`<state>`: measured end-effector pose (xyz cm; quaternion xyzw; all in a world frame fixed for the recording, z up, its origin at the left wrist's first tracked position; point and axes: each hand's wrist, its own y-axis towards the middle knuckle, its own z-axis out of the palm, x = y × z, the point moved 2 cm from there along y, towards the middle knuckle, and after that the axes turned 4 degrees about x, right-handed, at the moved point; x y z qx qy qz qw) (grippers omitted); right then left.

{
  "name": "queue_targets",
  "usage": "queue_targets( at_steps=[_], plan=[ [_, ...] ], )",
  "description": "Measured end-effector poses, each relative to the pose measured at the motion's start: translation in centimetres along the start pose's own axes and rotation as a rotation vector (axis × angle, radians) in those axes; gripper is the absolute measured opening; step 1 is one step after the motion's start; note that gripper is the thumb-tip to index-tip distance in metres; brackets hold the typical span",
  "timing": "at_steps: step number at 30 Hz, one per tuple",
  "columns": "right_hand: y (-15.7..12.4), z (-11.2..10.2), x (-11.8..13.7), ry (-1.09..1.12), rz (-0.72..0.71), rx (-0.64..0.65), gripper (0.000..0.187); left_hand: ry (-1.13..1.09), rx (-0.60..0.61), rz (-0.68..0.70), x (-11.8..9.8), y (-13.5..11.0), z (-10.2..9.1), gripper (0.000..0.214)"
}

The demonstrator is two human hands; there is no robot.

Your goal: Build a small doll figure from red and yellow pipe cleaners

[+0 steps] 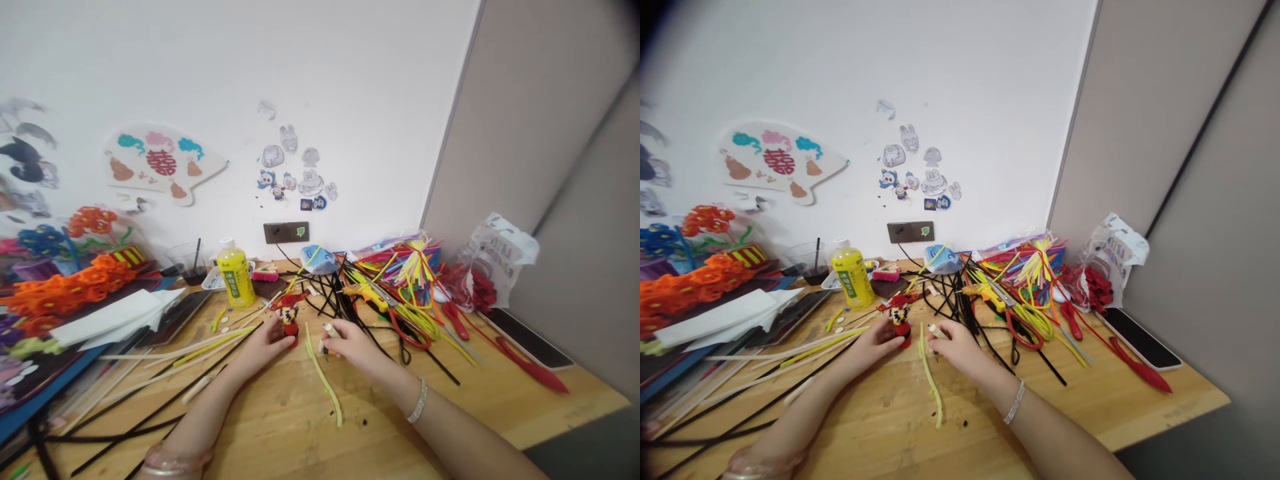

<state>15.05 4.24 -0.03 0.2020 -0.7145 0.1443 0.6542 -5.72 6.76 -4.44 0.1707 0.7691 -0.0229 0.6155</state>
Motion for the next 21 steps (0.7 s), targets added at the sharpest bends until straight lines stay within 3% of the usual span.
queue_targets(
  at_steps=[13,21],
  plan=[
    [0.1,0.0,0.0,0.004,-0.021,-0.003,0.006,0.055,-0.037,0.016,-1.4,0.2,-1.1,0.039],
    [0.0,-0.1,0.2,0.007,0.001,-0.008,0.007,0.049,-0.029,-0.004,-1.2,0.1,-0.7,0.043]
  ],
)
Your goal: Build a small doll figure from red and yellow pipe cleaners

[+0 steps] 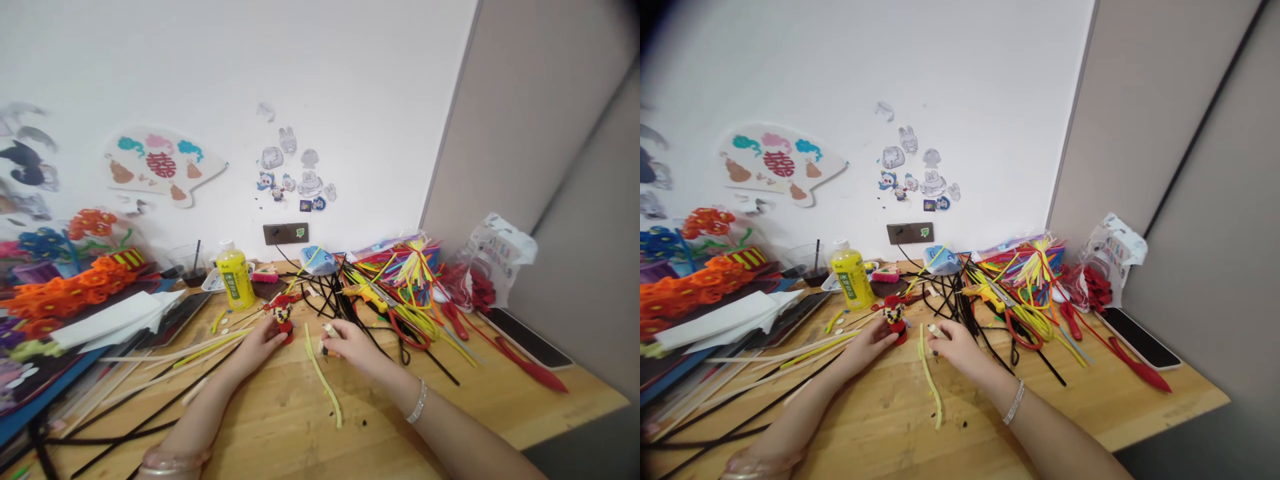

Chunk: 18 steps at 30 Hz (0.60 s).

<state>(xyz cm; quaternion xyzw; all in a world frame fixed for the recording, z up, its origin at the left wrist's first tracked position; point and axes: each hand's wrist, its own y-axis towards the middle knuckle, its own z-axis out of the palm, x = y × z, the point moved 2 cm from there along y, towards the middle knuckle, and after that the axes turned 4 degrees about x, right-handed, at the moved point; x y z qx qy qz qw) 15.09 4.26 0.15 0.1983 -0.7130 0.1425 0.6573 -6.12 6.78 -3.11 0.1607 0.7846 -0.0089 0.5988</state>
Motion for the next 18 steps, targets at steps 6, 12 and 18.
queue_targets(
  at_steps=[6,12,18],
  plan=[
    [0.11,-0.07,-0.15,-0.004,-0.029,0.005,0.006,-0.012,-0.011,-0.019,0.07,-0.01,-0.03,0.043],
    [0.12,-0.05,-0.19,0.006,-0.032,0.011,0.006,-0.022,-0.007,-0.018,0.29,-0.06,-0.09,0.043],
    [0.16,-0.04,-0.18,-0.003,-0.041,0.004,0.005,-0.030,-0.008,-0.010,0.57,0.03,-0.14,0.041]
  ],
)
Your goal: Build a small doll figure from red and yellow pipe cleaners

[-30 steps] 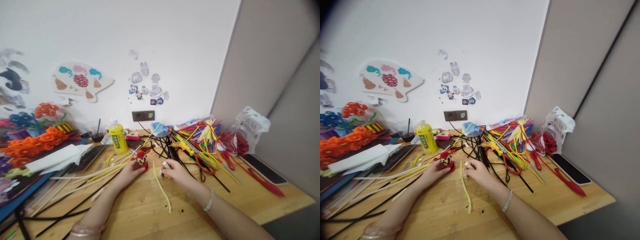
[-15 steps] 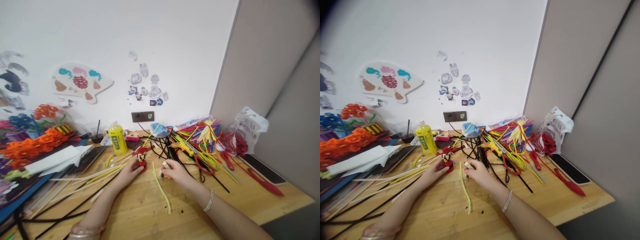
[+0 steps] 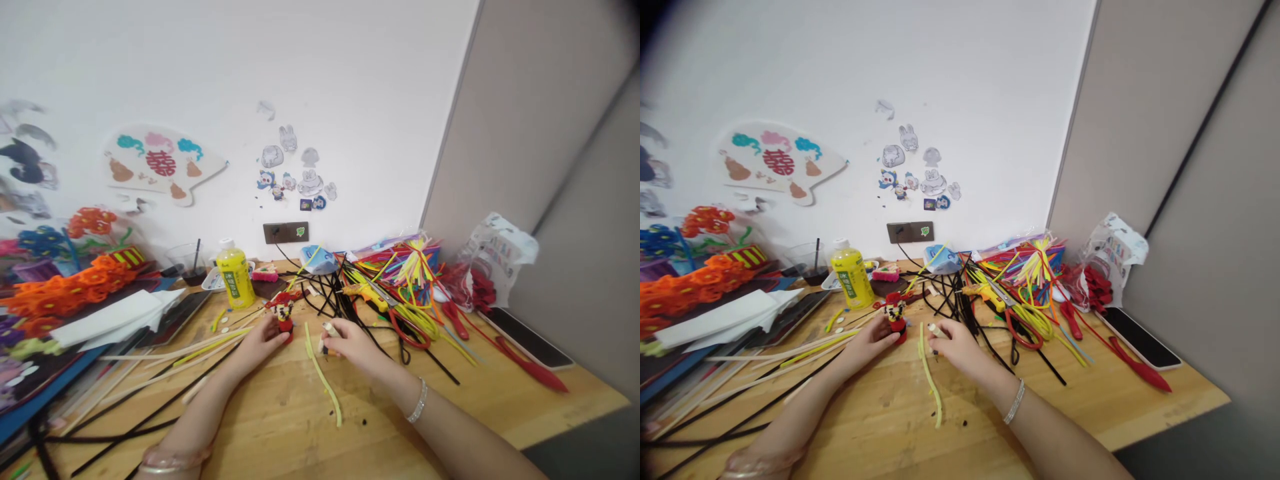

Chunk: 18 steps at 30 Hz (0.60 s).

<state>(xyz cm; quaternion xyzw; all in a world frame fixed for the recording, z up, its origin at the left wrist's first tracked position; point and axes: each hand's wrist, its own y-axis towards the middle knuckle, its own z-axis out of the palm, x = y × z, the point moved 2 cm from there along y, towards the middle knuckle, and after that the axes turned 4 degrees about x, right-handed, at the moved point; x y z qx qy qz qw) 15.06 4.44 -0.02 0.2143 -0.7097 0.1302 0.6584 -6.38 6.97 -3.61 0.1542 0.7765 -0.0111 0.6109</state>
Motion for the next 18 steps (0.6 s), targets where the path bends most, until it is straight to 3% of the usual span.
queue_targets(
  at_steps=[18],
  plan=[
    [0.02,-0.03,-0.06,-0.008,0.009,0.004,0.007,0.062,-0.055,0.036,0.04,0.13,-0.50,0.039]
  ],
)
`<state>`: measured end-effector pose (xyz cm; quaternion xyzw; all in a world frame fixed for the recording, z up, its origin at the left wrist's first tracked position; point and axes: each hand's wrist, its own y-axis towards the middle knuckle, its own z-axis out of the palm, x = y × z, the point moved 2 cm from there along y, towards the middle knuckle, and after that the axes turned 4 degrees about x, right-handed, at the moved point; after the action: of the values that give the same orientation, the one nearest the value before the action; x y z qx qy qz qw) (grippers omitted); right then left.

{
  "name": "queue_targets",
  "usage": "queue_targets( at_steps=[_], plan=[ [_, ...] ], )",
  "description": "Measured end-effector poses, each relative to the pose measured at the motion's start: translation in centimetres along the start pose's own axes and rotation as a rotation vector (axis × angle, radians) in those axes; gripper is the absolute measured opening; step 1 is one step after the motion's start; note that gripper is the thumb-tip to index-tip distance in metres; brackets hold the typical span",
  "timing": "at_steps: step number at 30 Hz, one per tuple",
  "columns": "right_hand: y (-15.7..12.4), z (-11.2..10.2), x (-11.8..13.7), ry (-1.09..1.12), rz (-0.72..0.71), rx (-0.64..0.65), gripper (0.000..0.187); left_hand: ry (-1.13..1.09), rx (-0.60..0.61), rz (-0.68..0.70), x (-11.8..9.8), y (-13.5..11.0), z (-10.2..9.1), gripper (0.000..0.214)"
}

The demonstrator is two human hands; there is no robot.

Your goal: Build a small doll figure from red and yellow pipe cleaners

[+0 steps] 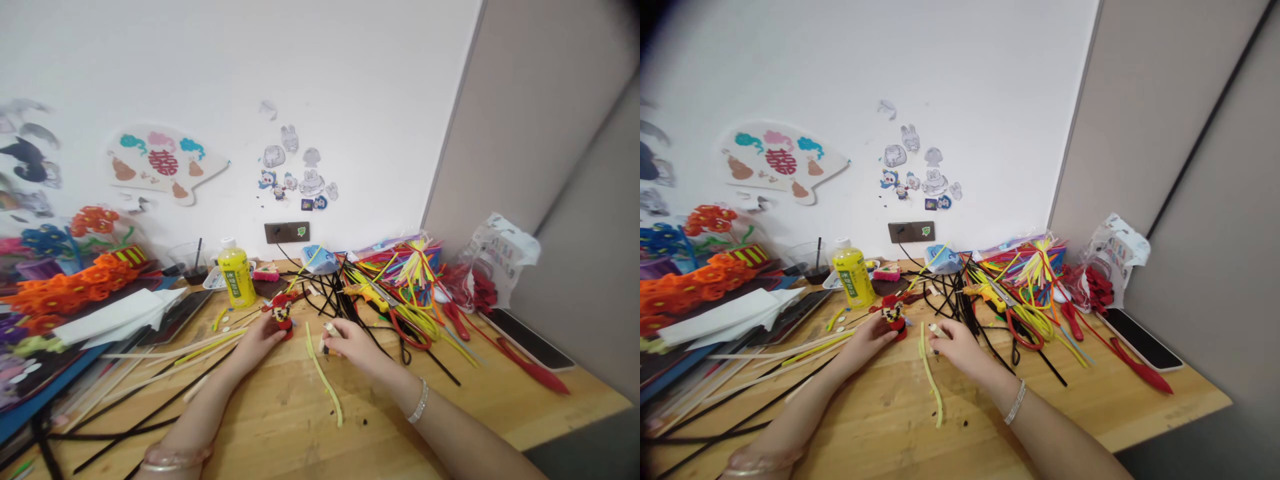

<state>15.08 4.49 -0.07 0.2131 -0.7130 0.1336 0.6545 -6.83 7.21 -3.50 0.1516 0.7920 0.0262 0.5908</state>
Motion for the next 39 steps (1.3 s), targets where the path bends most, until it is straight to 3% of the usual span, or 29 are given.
queue_targets(
  at_steps=[13,39],
  plan=[
    [-0.2,0.2,0.3,-0.013,0.011,0.010,0.006,0.115,-0.098,0.037,1.2,0.7,-0.2,0.034],
    [0.1,0.0,-0.6,-0.011,0.029,-0.014,0.005,0.246,-0.117,0.063,1.1,0.3,0.3,0.030]
  ],
)
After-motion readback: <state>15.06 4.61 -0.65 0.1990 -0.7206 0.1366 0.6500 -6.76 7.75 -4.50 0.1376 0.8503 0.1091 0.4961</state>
